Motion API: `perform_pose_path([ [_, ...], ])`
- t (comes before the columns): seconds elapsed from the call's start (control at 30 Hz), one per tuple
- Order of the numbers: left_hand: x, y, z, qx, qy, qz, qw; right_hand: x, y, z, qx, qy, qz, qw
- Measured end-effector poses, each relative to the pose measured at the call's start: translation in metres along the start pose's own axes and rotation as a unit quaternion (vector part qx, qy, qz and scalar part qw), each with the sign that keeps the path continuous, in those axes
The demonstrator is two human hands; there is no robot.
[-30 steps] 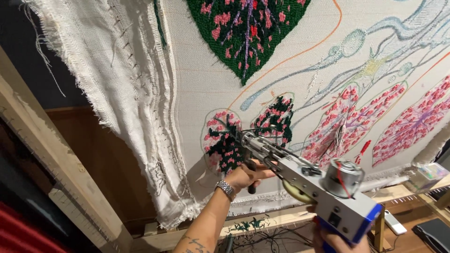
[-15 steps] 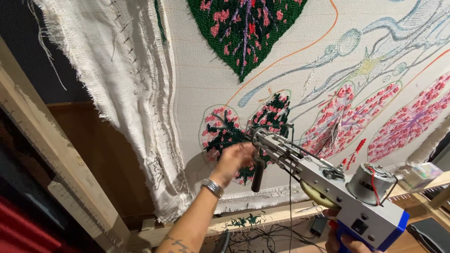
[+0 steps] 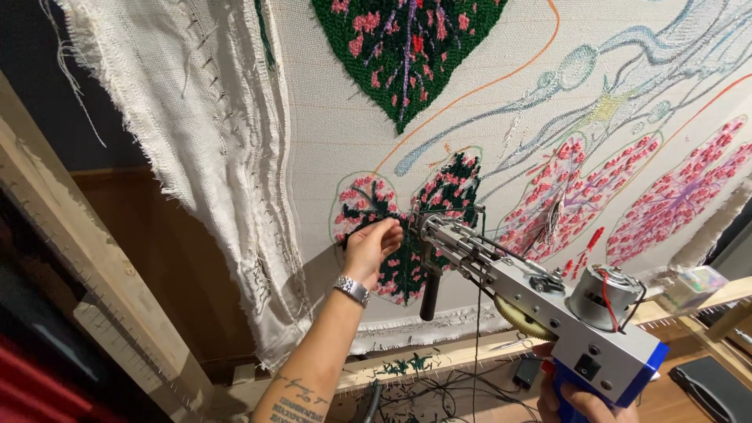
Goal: Creating a patterned rug using a motorized tufting gun.
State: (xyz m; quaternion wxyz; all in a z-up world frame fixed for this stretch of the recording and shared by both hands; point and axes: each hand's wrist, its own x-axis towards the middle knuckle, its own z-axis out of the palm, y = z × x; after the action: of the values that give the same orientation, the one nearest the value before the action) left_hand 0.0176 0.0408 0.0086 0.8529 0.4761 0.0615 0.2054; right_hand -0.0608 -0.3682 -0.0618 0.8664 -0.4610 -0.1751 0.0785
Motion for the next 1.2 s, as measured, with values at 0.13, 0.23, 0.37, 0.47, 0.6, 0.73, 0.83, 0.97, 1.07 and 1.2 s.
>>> perform_pose_path([
  [0.13,0.006,-0.023,-0.025,0.239,-0.048,0.044,0.969,-0.004,-0.021,0.044,-0.095,0.097,-0.001,0.991],
  [0.23,0.015,-0.05,-0.048,0.282,-0.163,0.009,0.946,0.004,-0.007,0.018,-0.098,0.037,0.051,0.993],
  [0.37,-0.008,-0.037,-0.039,0.314,-0.177,0.008,0.933,0.011,0.007,-0.003,-0.056,-0.085,-0.01,0.995],
  [0.47,-0.022,-0.034,-0.028,0.204,-0.282,-0.044,0.936,0.014,-0.004,0.021,-0.082,-0.055,0.038,0.994],
  [0.6,-0.04,-0.041,-0.01,0.195,-0.297,-0.058,0.933,0.018,-0.002,0.038,-0.099,-0.029,0.05,0.993],
  [0.73,-0.056,-0.035,0.015,0.215,-0.263,-0.051,0.939,0.02,-0.008,0.065,-0.085,0.005,0.029,0.996],
  [0.83,-0.063,-0.028,0.021,0.197,-0.228,-0.046,0.953,0.019,-0.013,0.079,-0.12,0.056,0.061,0.989],
  [0.97,-0.06,-0.033,0.02,0.216,-0.218,-0.066,0.95,0.022,0.004,0.054,-0.102,0.028,0.037,0.994],
  [1.07,-0.058,-0.037,0.021,0.223,-0.218,-0.058,0.948,0.023,0.007,0.049,-0.057,-0.103,-0.04,0.992],
  [1.2,-0.055,-0.037,0.021,0.233,-0.189,-0.061,0.952,0.024,0.004,0.062,-0.102,-0.026,0.021,0.994],
])
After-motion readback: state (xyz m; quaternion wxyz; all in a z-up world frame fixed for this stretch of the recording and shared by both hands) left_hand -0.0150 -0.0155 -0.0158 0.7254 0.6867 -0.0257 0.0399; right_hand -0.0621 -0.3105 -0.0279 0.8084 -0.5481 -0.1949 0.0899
